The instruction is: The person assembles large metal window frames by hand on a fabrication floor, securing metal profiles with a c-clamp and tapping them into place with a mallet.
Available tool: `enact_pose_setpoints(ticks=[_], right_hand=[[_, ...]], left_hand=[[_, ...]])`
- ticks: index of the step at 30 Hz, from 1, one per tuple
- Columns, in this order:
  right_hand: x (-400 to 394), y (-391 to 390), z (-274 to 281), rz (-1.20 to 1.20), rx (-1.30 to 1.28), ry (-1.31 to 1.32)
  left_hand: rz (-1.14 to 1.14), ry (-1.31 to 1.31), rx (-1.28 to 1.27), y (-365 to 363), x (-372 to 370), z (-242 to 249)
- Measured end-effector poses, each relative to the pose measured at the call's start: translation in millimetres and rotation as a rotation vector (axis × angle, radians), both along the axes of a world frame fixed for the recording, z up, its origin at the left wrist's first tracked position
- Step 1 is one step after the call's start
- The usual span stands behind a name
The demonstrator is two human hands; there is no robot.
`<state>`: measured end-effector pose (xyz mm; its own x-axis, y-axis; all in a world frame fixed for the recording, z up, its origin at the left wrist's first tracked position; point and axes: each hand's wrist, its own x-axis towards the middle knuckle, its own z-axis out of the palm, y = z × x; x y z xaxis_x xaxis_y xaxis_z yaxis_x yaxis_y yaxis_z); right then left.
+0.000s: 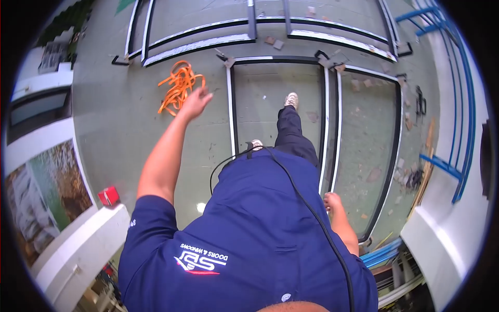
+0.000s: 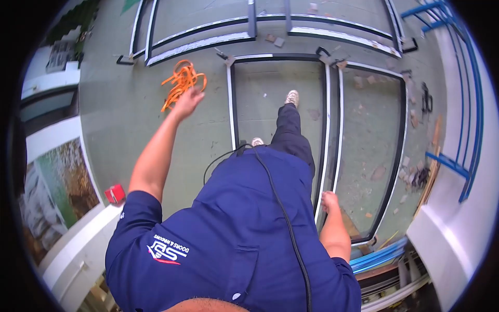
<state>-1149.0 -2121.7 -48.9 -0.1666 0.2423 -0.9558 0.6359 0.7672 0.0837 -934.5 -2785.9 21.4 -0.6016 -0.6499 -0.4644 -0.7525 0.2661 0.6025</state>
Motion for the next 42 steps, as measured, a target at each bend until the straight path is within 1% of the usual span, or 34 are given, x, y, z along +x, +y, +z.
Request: enact_pose_setpoints(ticks=[1, 2, 3, 4, 5, 6, 7, 8, 9, 10, 11, 12, 13, 17, 18, 19, 20, 21, 22, 23, 25, 26, 28, 30, 32, 33, 34, 35, 36, 37, 38, 40, 41, 42], right_hand=[[-9.9, -24.6, 1.4, 0.074, 0.001, -0.026], [-25.0, -47.6, -0.5, 0.142, -0.001, -0.051], [-51.0, -61.9, -16.4, 0.239, -0.070, -0.063], [-75.0, -45.3, -73.8, 0.400, -0.160, 0.036], [-104.4, -89.5, -58.0, 0.315, -0.159, 0.070], [-139.5, -117.2, -70.5, 0.471, -0.209, 0.199], [-182.6, -153.1, -73.3, 0.727, -0.306, 0.244], [-212.6, -203.3, -49.5, 0.717, -0.366, 0.398], [-240.4, -234.3, -60.0, 0.688, -0.440, 0.574], [-263.4, -288.8, -33.1, 0.596, -0.408, 0.579], [-277.9, -332.8, -15.5, 0.584, -0.412, 0.649], [-287.4, -369.9, -7.1, 0.515, -0.462, 0.686], [-290.8, -403.4, 1.3, 0.505, -0.494, 0.678], [-261.2, -492.3, -16.1, 0.571, -0.535, 0.605], [-248.3, -499.3, -37.9, 0.606, -0.547, 0.575], [-235.0, -516.2, -40.9, 0.664, -0.514, 0.573], [-217.1, -537.6, -37.2, 0.720, -0.478, 0.564], [-206.2, -551.6, -44.8, 0.834, -0.507, 0.602], [-196.5, -564.4, -55.8, 0.951, -0.539, 0.630], [-187.5, -577.7, -66.9, 0.950, -0.544, 0.575], [-175.4, -599.7, -103.5, 0.958, -0.543, 0.486], [-173.7, -606.1, -130.0, 0.952, -0.550, 0.445], [-177.5, -619.9, -194.2, 0.985, -0.624, 0.452], [-190.7, -640.7, -260.6, 1.085, -0.583, 0.453], [-207.4, -663.6, -326.3, 1.329, -0.440, 0.481], [-216.9, -677.1, -351.7, 1.471, -0.363, 0.470], [-226.2, -687.0, -377.5, 1.569, -0.350, 0.494], [-236.6, -700.0, -400.7, 1.684, -0.305, 0.511], [-243.7, -710.0, -419.6, 1.740, -0.272, 0.526], [-249.6, -718.6, -438.0, 1.747, -0.257, 0.526], [-254.1, -726.4, -451.9, 1.742, -0.248, 0.512], [-260.6, -737.9, -466.8, 1.770, -0.167, 0.384], [-261.0, -741.7, -471.9, 1.739, -0.146, 0.364], [-261.5, -745.2, -476.8, 1.741, -0.149, 0.356]], left_hand=[[0.043, 0.074, 0.001, -20.4, -23.8, 7.8], [0.069, 0.055, 0.001, -32.3, -43.8, 21.2], [0.053, -0.017, -0.070, -47.0, -65.2, 35.1], [0.022, -0.094, -0.131, -60.8, -80.2, 43.4], [-0.097, -0.190, -0.251, -75.0, -87.6, 43.2], [-0.092, -0.206, -0.246, -90.1, -97.4, 44.4], [-0.211, -0.318, -0.328, -101.7, -104.1, 45.2], [-0.338, -0.427, -0.405, -112.9, -109.5, 43.1], [-0.343, -0.439, -0.393, -124.2, -113.5, 38.3], [-0.419, -0.489, -0.422, -136.2, -115.8, 31.6], [-0.494, -0.534, -0.456, -148.5, -118.5, 25.5], [-0.496, -0.531, -0.458, -162.3, -123.6, 19.2], [-0.554, -0.555, -0.458, -176.2, -129.7, 9.9], [-0.708, -0.622, -0.418, -233.6, -159.6, -56.2], [-0.769, -0.638, -0.411, -247.1, -170.0, -78.9], [-0.778, -0.639, -0.384, -256.3, -176.5, -106.5], [-0.850, -0.674, -0.388, -263.3, -181.7, -135.5], [-0.925, -0.703, -0.397, -273.0, -190.1, -166.8], [-0.940, -0.707, -0.365, -280.7, -195.8, -196.8], [-1.001, -0.701, -0.391, -285.3, -199.9, -224.6], [-1.093, -0.743, -0.412, -293.1, -206.4, -275.3], [-1.088, -0.755, -0.386, -299.2, -211.2, -294.7], [-1.223, -0.909, -0.321, -309.3, -219.0, -329.6], [-1.255, -0.876, -0.314, -320.8, -219.6, -358.0], [-1.298, -0.823, -0.107, -333.5, -218.8, -381.0], [-1.279, -0.764, -0.004, -338.7, -219.1, -385.2], [-1.288, -0.783, 0.016, -342.1, -214.0, -391.7], [-1.289, -0.641, 0.009, -346.9, -207.4, -398.3], [-1.278, -0.501, 0.001, -350.9, -201.0, -401.7], [-1.271, -0.509, 0.037, -351.4, -206.3, -397.2], [-1.213, -0.425, 0.043, -352.7, -199.6, -399.7], [-1.110, -0.370, 0.065, -350.7, -192.6, -399.5], [-1.108, -0.375, 0.073, -347.4, -190.3, -398.3], [-0.984, -0.385, 0.110, -344.4, -189.8, -396.5]])
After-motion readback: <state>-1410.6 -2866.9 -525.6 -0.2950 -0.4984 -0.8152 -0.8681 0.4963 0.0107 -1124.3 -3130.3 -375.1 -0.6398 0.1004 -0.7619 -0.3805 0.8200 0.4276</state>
